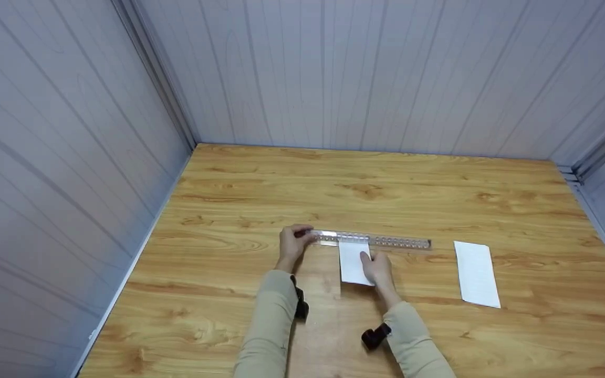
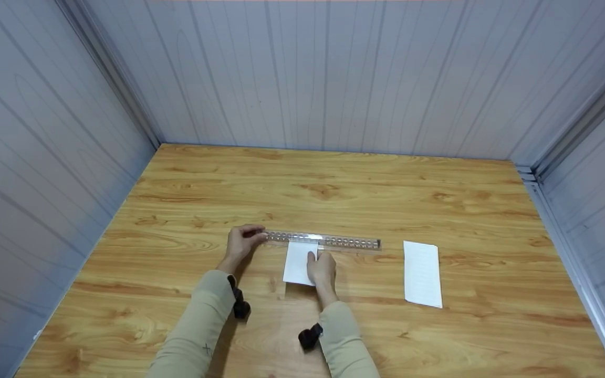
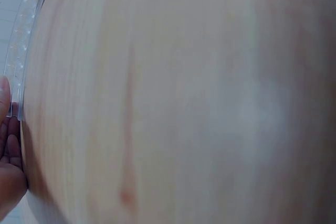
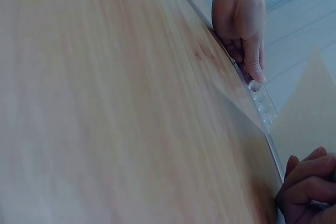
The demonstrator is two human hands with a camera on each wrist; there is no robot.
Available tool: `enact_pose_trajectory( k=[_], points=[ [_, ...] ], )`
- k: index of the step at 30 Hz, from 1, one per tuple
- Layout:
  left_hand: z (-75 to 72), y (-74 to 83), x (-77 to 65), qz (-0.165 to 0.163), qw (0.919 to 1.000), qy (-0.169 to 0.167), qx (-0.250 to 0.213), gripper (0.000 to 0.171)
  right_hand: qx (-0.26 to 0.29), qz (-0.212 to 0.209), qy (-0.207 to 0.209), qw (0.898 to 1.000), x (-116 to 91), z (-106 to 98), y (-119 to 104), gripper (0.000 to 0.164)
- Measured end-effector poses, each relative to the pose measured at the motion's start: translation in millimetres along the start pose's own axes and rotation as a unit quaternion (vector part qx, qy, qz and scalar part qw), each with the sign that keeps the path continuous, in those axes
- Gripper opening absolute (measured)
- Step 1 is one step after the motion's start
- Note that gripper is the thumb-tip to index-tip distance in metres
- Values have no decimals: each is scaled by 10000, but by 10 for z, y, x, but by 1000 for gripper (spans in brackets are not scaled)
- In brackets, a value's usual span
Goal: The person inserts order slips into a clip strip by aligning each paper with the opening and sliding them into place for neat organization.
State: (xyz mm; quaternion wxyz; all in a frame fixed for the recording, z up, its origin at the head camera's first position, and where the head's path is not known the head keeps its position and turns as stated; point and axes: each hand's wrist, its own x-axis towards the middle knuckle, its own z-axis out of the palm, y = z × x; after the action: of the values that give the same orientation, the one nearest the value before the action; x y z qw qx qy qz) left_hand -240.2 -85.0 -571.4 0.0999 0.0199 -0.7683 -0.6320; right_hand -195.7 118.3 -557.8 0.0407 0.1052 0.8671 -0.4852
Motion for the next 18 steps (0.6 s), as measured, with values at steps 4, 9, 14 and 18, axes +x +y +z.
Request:
enact_pose_trajectory(
  k=[4, 9, 14, 18],
  points=[
    [2, -1, 0, -26, 10000, 13, -73, 20, 62, 98, -33, 9999, 7, 24, -12, 36],
    [1, 7, -3, -114, 9999, 13, -33, 21, 60, -1, -27, 10000, 11, 47, -8, 36],
    [-11, 11, -9, -73, 9999, -17, 101, 19, -13, -2, -25, 10000, 12, 66, -14, 38],
    [-12, 10, -9, 1, 9999, 7, 145, 19, 2, 29, -21, 10000, 12, 85, -30, 39]
  ],
)
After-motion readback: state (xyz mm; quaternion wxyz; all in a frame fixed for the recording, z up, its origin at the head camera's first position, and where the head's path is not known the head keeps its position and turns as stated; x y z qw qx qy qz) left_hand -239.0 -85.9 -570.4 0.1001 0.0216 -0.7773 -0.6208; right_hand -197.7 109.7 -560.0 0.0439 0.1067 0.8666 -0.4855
